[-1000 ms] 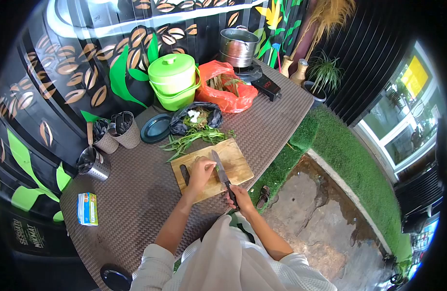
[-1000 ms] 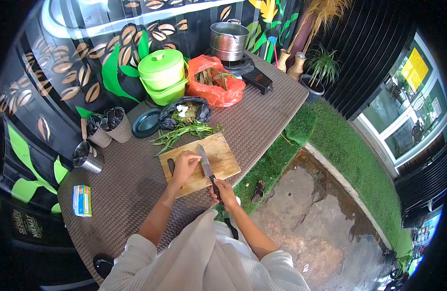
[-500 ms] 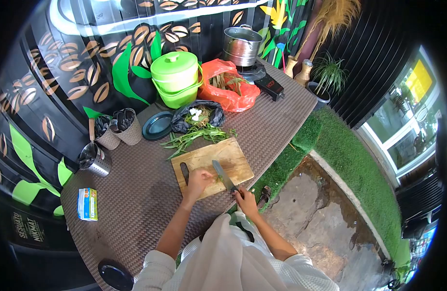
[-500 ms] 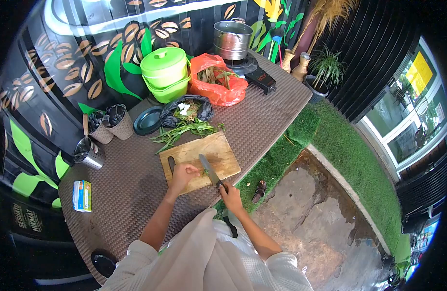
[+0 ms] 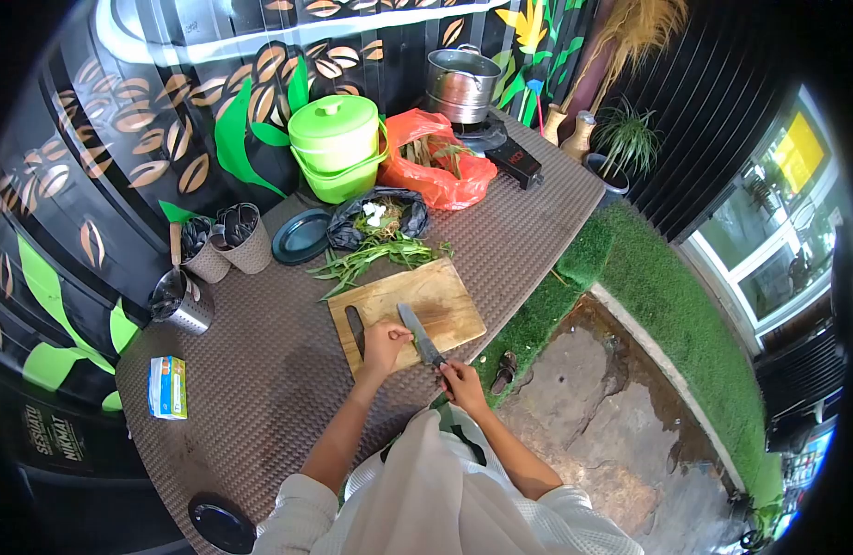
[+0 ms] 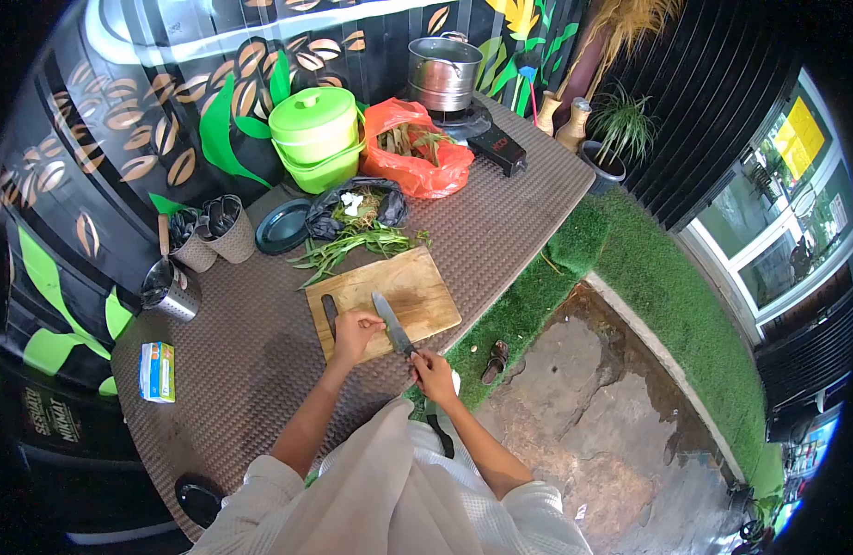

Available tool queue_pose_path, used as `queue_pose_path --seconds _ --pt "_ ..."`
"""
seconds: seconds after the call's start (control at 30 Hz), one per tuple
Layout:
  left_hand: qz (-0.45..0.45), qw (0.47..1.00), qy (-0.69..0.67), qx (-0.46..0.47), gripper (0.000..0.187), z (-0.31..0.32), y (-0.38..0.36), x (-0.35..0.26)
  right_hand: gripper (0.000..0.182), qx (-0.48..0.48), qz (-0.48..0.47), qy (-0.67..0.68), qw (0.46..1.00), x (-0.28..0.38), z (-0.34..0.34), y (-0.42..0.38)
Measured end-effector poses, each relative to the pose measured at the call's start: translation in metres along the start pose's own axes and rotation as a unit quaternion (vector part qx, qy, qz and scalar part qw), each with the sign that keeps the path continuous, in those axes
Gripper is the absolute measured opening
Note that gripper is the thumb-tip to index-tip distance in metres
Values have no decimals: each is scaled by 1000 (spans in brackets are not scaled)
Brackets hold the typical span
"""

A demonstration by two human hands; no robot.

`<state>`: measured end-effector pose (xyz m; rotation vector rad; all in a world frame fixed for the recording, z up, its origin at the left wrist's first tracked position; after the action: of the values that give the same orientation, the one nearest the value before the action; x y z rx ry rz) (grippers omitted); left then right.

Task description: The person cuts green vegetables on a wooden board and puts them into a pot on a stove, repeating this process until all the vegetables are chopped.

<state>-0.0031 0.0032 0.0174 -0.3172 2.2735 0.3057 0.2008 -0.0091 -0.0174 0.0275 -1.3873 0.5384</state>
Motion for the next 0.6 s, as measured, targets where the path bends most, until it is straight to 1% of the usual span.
queue_pose_path --seconds 0.03,0.13,0.2,0.23,0.3,0.33,0.4,0.57,0.6 --pt "0 1000 1 0 12 -5 3 -5 23 8 30 70 997 4 1 -1" --pt "15 1000 -20 6 11 -6 17 -7 24 19 36 68 997 26 0 0" --pt "59 998 -32 18 11 -5 32 -11 24 23 34 76 996 43 -2 3" --pt "62 997 -33 17 11 -7 37 -18 24 27 32 83 996 53 -4 5" --pt "115 993 9 -22 9 -17 45 -41 24 24 30 70 997 75 -7 11" --pt "117 993 9 -25 9 -21 51 -52 25 30 34 84 995 87 -8 14" --pt "204 975 46 -70 10 -30 63 -75 25 48 49 111 991 108 -13 25" --pt "203 973 13 -107 13 -35 117 -120 26 62 48 112 991 176 -40 69" --pt "211 965 11 -154 14 -38 133 -132 26 70 61 121 988 192 -47 80"
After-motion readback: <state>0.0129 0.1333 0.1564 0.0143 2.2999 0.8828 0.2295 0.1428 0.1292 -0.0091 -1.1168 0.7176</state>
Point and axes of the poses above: each hand's wrist, its own y-axis towards the middle knuckle, its own z-axis out of the palm, x = y × z, the point moved 2 cm from there along y, towards the middle knuckle, and after that the axes turned 15 degrees about y, right-handed, at the moved point
